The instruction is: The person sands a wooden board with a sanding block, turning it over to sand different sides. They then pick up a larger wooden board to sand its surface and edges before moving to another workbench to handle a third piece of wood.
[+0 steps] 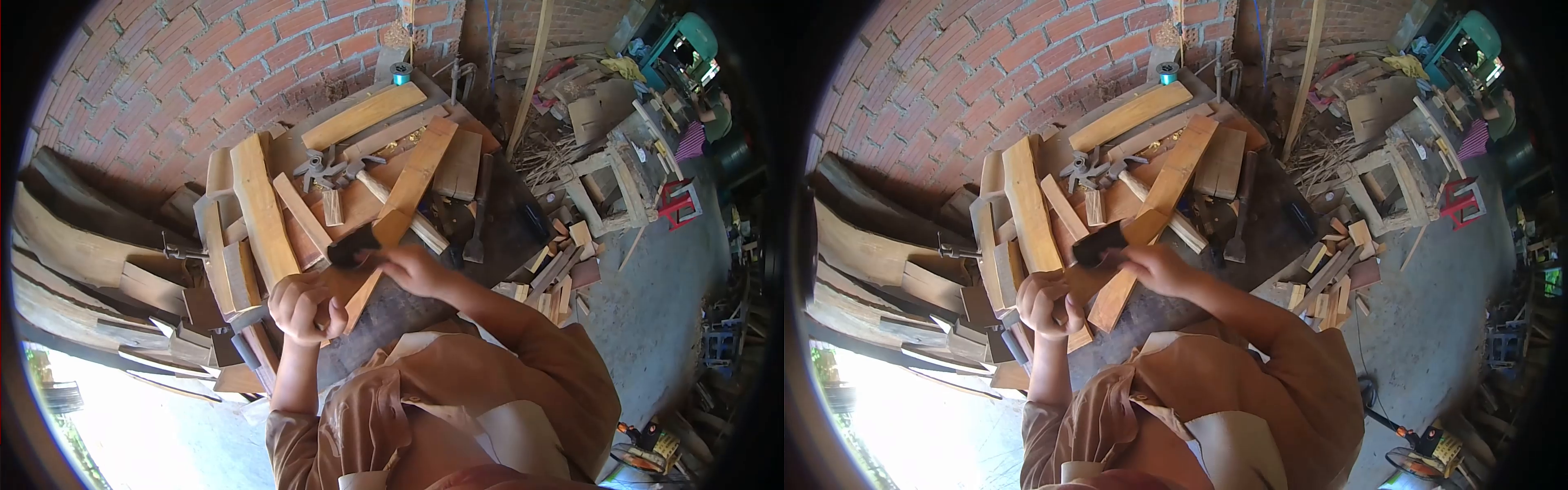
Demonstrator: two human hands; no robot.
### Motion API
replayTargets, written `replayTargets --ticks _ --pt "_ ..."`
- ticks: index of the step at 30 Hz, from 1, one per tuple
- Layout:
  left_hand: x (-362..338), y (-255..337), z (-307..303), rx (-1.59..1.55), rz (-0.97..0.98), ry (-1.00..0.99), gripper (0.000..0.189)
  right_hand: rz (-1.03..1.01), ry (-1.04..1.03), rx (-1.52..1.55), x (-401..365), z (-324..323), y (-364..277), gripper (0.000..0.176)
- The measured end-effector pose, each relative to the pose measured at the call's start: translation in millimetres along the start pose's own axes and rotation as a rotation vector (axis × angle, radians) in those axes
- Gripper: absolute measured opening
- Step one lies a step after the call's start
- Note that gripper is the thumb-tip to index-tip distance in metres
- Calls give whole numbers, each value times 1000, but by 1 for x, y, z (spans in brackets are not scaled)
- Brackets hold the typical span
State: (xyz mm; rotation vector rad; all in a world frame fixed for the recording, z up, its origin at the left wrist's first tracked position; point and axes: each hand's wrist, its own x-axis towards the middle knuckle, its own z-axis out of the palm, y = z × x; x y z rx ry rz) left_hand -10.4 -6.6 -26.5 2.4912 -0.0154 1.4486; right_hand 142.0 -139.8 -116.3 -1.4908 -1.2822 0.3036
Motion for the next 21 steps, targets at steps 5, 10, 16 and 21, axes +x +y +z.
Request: replayTargets --ticks 5,10,16,21 --pt "5 -5 1 -10 -6 0 11 436 92 -342 -8 -31 68 17" --pt "31 -9 14 -32 67 -4 11 279 52 -134 4 -25 12 16" --pt "47 -2 25 -103 157 -7 10 108 146 -19 0 -28 3 18" --pt "35 0 23 -98 132 26 11 525 101 -186 -17 -36 74 19"
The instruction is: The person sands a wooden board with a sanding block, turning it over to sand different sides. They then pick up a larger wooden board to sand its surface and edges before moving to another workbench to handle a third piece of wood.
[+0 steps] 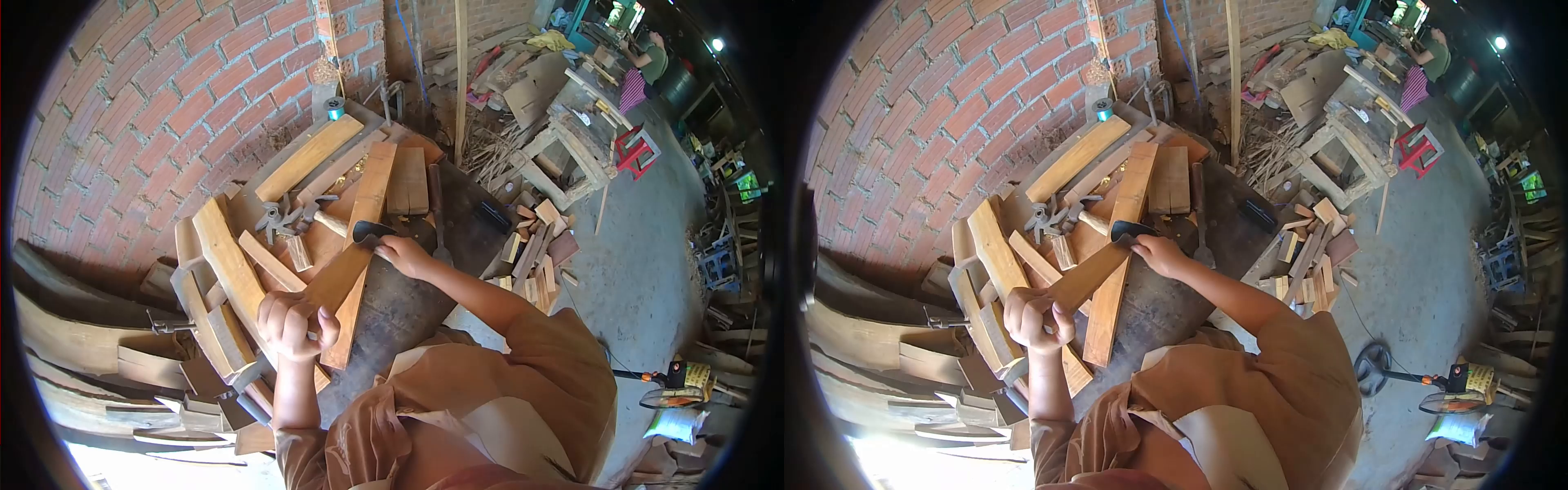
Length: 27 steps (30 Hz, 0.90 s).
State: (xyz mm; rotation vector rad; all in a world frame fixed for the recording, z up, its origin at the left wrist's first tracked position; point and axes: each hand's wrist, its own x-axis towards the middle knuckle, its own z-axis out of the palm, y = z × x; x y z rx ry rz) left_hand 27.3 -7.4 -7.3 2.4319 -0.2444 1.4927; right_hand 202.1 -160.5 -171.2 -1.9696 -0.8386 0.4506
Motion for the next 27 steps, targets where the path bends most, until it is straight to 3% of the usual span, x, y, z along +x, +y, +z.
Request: replayTargets --ticks 3,5,7,9,12,13,15,18,19,20,21,23,27 --pt "-2 0 1 -1 -7 21 11 -157 14 10 -10 -1 -45 18" --pt "-2 1 2 -8 -3 30 11 -319 -12 210 -26 -2 -83 19" --pt "0 2 2 -37 17 23 10 -360 -168 258 -35 -14 -107 19" --pt "-2 2 1 -37 23 20 10 -357 -188 254 -35 -16 -102 19" --pt "-4 0 -1 -34 10 23 10 -236 48 -4 -12 3 -34 19" --pt "-6 -1 -2 -34 -6 22 10 -27 22 -21 -6 1 -21 21" --pt "-5 0 -1 -33 1 38 10 -26 16 -122 6 1 -4 17" --pt "-4 2 2 -41 -32 57 15 -142 -32 -40 -8 -1 -71 17" --pt "-5 2 3 -36 -32 65 15 -303 -51 -1 -14 4 -81 21" --pt "-5 2 3 -30 -32 74 16 -376 -56 276 -24 10 -94 24" --pt "-5 1 3 -27 -33 69 16 -483 -119 293 -33 4 -109 29" --pt "-5 0 3 -63 23 81 17 -495 -155 330 -41 -4 -121 24" --pt "-11 -7 -1 -43 -33 97 16 -150 38 64 -15 6 -50 18"
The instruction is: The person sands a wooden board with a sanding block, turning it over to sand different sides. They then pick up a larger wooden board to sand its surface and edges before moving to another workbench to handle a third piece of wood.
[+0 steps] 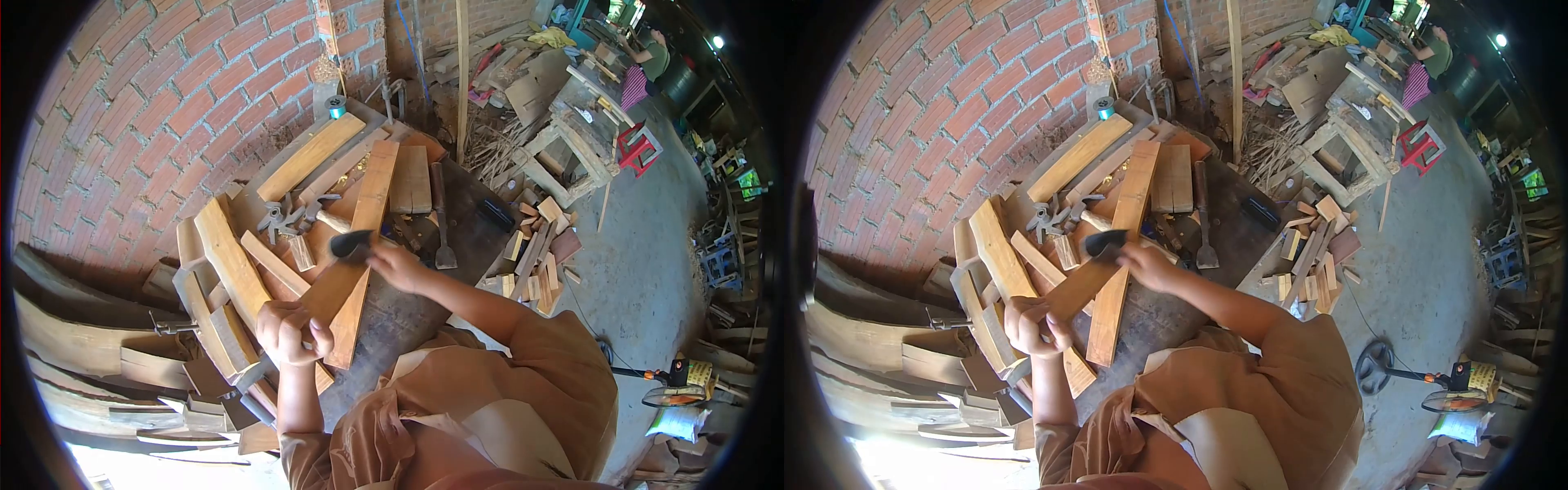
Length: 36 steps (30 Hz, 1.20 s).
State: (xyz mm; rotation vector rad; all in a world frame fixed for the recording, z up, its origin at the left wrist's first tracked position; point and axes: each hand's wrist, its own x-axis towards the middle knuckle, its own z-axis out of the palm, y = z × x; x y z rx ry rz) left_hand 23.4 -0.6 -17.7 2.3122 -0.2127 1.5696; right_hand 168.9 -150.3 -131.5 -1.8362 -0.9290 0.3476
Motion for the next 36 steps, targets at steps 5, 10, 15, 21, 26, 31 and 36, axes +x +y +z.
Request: replayTargets --ticks 5,10,15,21,26,31,36 --pt "4 -3 -1 38 -19 -18 13 -18 -9 -90 18 0 6 17" --pt "7 3 2 11 -11 -25 12 -300 -141 264 -9 -3 -76 15" --pt "-1 -3 -4 30 -42 -12 9 17 121 -60 11 10 43 19" --pt "6 -4 1 46 -43 -6 12 -158 -58 165 10 2 -41 13" --pt "7 0 4 -10 15 6 16 -320 11 205 -8 10 -23 14" --pt "4 -5 2 21 -27 20 12 49 45 -157 16 -3 16 17" --pt "4 -2 4 -7 -4 55 11 -262 -278 251 -10 -8 -86 27"
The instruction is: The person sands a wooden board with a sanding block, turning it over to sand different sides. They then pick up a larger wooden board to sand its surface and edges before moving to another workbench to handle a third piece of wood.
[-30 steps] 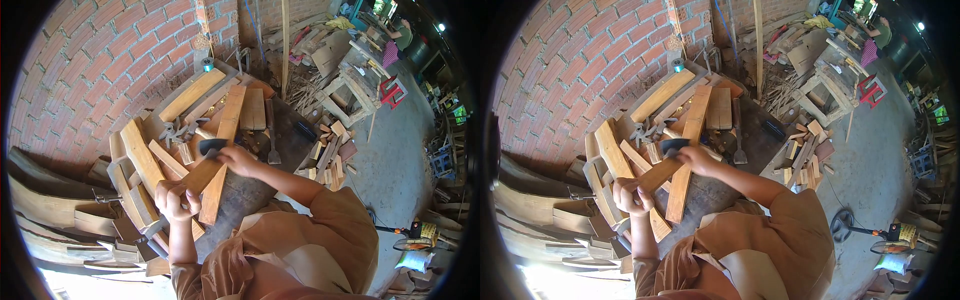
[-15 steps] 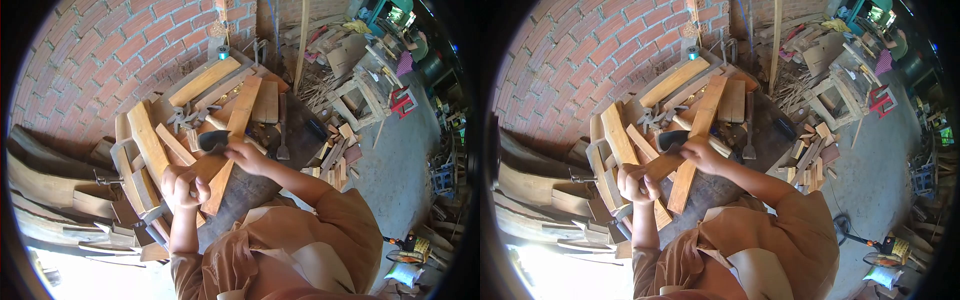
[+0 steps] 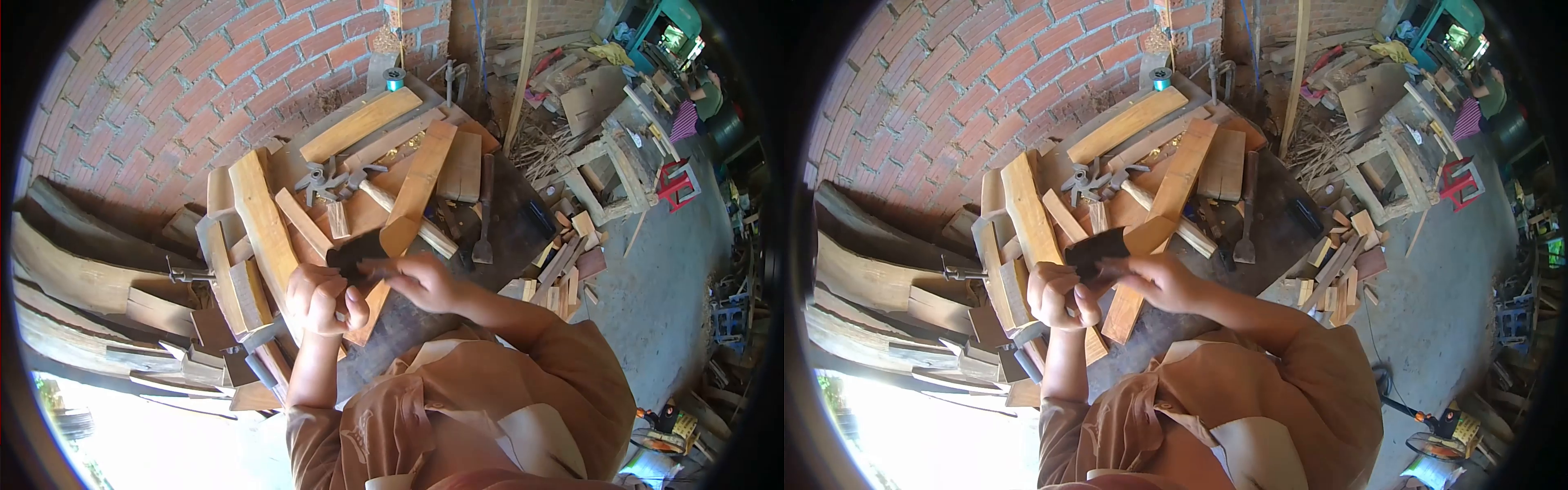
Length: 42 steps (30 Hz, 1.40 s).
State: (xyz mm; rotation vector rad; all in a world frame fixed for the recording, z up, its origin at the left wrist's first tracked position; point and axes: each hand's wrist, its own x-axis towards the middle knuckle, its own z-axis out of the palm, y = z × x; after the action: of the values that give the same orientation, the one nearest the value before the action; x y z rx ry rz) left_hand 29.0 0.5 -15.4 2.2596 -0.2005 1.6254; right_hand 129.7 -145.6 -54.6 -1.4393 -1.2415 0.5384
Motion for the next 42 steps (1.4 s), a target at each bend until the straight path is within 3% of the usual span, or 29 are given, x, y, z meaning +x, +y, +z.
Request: replayTargets --ticks 2,6,7,10,12,15,16,17,18,19,20,22,23,24,26,27,29,30,32,34,36,38,40,42 --pt "-3 3 -4 5 12 -18 11 -195 153 47 -3 7 8 20" --pt "-14 -2 -12 19 -23 -20 9 450 310 -400 -6 -23 103 13" --pt "-15 -3 -13 43 -50 -21 9 460 311 -396 -12 -19 105 13" --pt "-13 -3 -11 77 -88 -17 9 115 279 -341 1 -9 78 12" --pt "-11 -2 -8 51 -54 -6 10 -26 185 -114 -4 9 41 12" --pt "-11 3 -9 27 -35 -30 9 -6 144 -150 -12 2 47 13" --pt "-12 1 -12 29 -34 -31 9 1 268 -161 -9 -1 64 12" --pt "-15 -3 -15 43 -47 -47 7 86 305 -383 -8 -11 90 12" --pt "-18 -4 -17 57 -61 -63 8 382 267 -476 -7 -22 111 12" --pt "-17 -4 -18 66 -70 -83 9 391 240 -469 -5 -24 118 13" --pt "-15 -2 -17 66 -70 -78 9 395 213 -466 -4 -28 123 13" --pt "-10 4 -15 102 -85 -102 8 143 196 -327 2 -11 82 15" --pt "-10 7 -14 97 -94 -111 8 118 107 -86 3 -5 44 29" --pt "-9 9 -13 82 -74 -103 8 -56 75 -99 1 3 33 29" --pt "-10 9 -11 66 -52 -90 9 -110 26 -52 -2 6 21 28" --pt "-12 9 -11 53 -64 -79 10 -108 25 -57 -2 4 30 28" --pt "-15 4 -16 55 -64 -93 8 180 224 -239 -1 -3 81 14" --pt "-15 3 -17 54 -69 -89 8 201 244 -372 2 -14 120 15" --pt "-14 3 -18 83 -77 -93 10 324 224 -470 13 -32 133 16" --pt "-14 1 -16 75 -70 -80 13 365 64 -438 27 -19 96 15" --pt "-15 4 -14 55 -81 -64 13 62 105 -152 24 4 39 9" --pt "-13 9 -11 22 -68 -81 12 17 -1 70 18 6 4 16" --pt "-12 10 -13 -10 -55 -100 11 -90 129 -93 15 8 52 15" --pt "-13 9 -15 8 -66 -114 10 188 173 -355 14 -11 93 17"
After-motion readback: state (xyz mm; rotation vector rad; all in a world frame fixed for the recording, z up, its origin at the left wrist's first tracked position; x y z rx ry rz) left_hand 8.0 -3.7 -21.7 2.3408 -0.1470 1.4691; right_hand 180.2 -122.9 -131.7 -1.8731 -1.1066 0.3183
